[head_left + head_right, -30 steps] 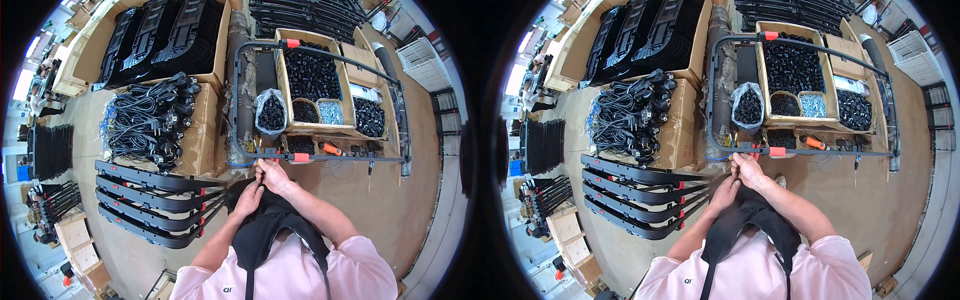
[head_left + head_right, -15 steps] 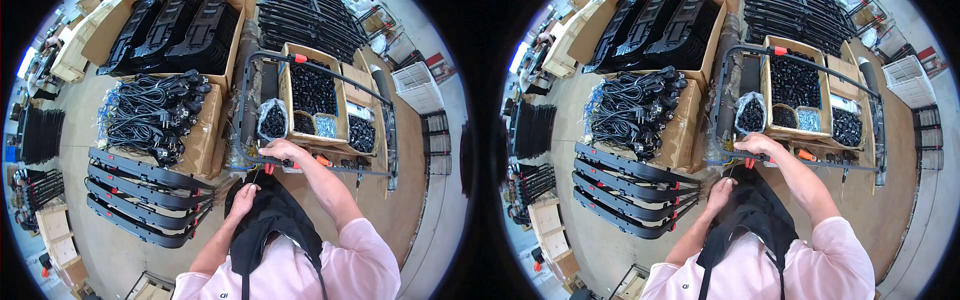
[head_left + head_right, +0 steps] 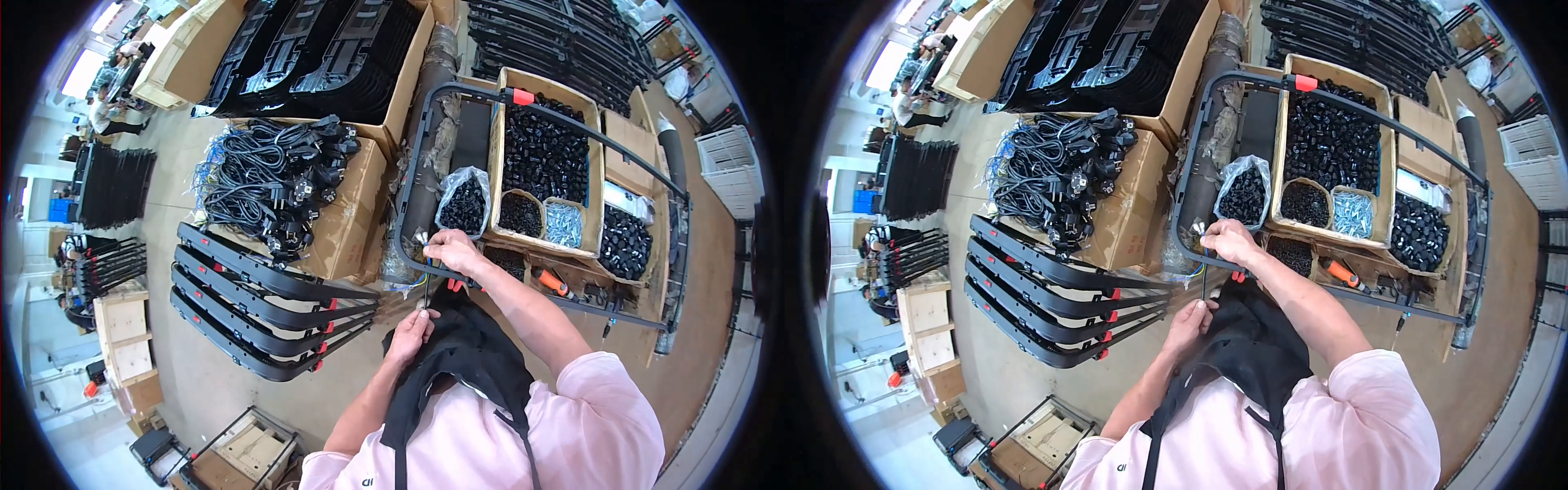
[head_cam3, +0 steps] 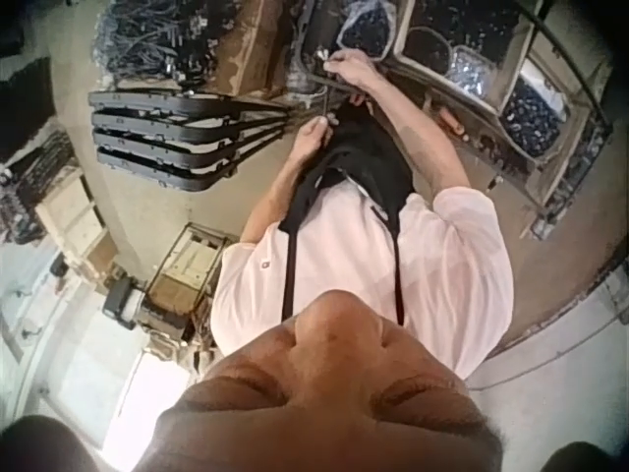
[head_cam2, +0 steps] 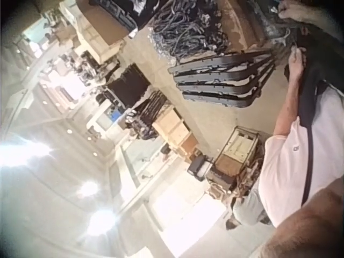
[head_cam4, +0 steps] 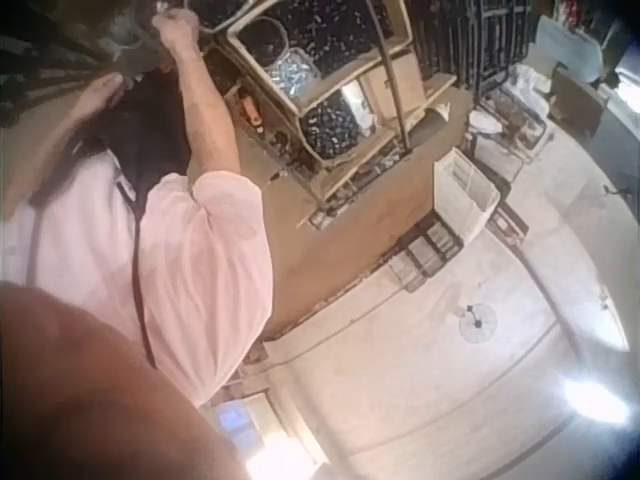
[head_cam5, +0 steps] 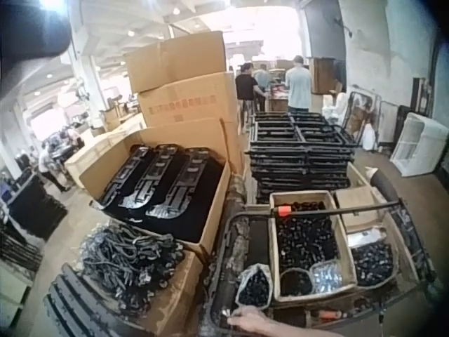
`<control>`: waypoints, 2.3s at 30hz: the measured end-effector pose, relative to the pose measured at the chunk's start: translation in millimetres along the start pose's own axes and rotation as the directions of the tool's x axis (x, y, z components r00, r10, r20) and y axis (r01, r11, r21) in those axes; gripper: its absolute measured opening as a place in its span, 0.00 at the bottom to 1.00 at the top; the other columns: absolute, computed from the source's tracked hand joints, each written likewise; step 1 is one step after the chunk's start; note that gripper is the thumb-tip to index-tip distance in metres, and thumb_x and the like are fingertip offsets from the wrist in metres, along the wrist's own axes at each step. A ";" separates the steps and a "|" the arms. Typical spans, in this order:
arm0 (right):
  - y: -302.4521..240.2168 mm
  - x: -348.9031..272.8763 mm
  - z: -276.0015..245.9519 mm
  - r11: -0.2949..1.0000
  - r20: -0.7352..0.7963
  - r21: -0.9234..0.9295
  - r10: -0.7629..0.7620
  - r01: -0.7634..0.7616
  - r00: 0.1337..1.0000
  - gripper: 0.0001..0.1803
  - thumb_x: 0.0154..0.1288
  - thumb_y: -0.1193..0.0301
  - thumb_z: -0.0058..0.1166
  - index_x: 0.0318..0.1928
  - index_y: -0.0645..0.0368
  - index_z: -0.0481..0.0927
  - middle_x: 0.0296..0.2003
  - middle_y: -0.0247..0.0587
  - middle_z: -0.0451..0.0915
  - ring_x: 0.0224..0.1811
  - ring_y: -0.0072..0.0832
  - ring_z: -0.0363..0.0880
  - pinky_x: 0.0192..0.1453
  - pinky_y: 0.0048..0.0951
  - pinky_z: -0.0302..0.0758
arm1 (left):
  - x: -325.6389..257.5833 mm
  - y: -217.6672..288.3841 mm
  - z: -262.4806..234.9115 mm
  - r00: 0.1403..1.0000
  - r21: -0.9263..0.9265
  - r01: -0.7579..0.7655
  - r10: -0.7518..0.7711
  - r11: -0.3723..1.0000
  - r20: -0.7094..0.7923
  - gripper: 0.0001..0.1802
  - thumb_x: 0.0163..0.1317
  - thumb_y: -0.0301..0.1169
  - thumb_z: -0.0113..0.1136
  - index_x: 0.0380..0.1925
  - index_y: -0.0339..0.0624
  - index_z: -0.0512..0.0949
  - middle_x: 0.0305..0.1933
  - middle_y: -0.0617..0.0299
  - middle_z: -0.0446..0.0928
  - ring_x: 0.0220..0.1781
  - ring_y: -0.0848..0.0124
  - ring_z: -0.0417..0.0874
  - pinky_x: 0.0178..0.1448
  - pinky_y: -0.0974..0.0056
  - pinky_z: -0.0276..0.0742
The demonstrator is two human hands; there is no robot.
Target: Assembling plastic housing components and internal wiring using an electric screwdriver in a factory environment.
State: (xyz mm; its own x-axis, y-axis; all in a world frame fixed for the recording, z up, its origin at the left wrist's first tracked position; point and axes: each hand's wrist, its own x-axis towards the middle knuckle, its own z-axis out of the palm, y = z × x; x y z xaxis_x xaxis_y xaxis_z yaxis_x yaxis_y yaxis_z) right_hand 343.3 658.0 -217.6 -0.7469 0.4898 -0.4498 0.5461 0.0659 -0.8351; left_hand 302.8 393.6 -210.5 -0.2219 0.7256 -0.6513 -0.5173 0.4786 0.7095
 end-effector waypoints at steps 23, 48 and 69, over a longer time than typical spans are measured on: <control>-21.3 14.5 -29.9 0.911 -0.051 0.375 0.203 -0.170 0.978 0.16 0.77 0.60 0.58 0.41 0.62 0.87 0.26 0.36 0.83 0.18 0.22 0.76 0.22 0.31 0.69 | 55.6 44.4 -8.1 0.997 0.090 -0.076 0.078 0.993 -0.017 0.14 0.84 0.33 0.50 0.56 0.34 0.77 0.38 0.59 0.84 0.37 0.71 0.86 0.47 0.66 0.83; -29.6 57.5 -0.6 0.995 -0.345 0.068 0.089 -0.070 0.934 0.21 0.73 0.56 0.60 0.47 0.63 0.88 0.43 0.59 0.89 0.52 0.52 0.88 0.57 0.44 0.81 | 67.3 62.2 4.5 0.992 -0.035 -0.088 0.085 0.995 -0.090 0.09 0.76 0.32 0.62 0.41 0.38 0.84 0.39 0.63 0.88 0.36 0.78 0.81 0.43 0.70 0.75; -19.1 23.3 -146.7 0.680 -0.081 -0.714 -0.314 0.164 0.946 0.16 0.64 0.68 0.65 0.51 0.58 0.87 0.47 0.51 0.89 0.52 0.51 0.87 0.59 0.50 0.82 | 71.2 48.1 11.2 0.991 -0.250 -0.087 0.057 0.964 -0.125 0.12 0.77 0.30 0.60 0.56 0.43 0.83 0.48 0.63 0.89 0.37 0.76 0.87 0.41 0.71 0.79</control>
State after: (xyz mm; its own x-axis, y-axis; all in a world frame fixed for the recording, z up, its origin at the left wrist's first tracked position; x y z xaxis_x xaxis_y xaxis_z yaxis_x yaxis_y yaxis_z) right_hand 371.1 795.7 -165.7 -0.8470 0.5133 -0.1380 0.5200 0.7462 -0.4158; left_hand 271.4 473.8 -219.8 -0.3525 0.6841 -0.6386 -0.6861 0.2751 0.6734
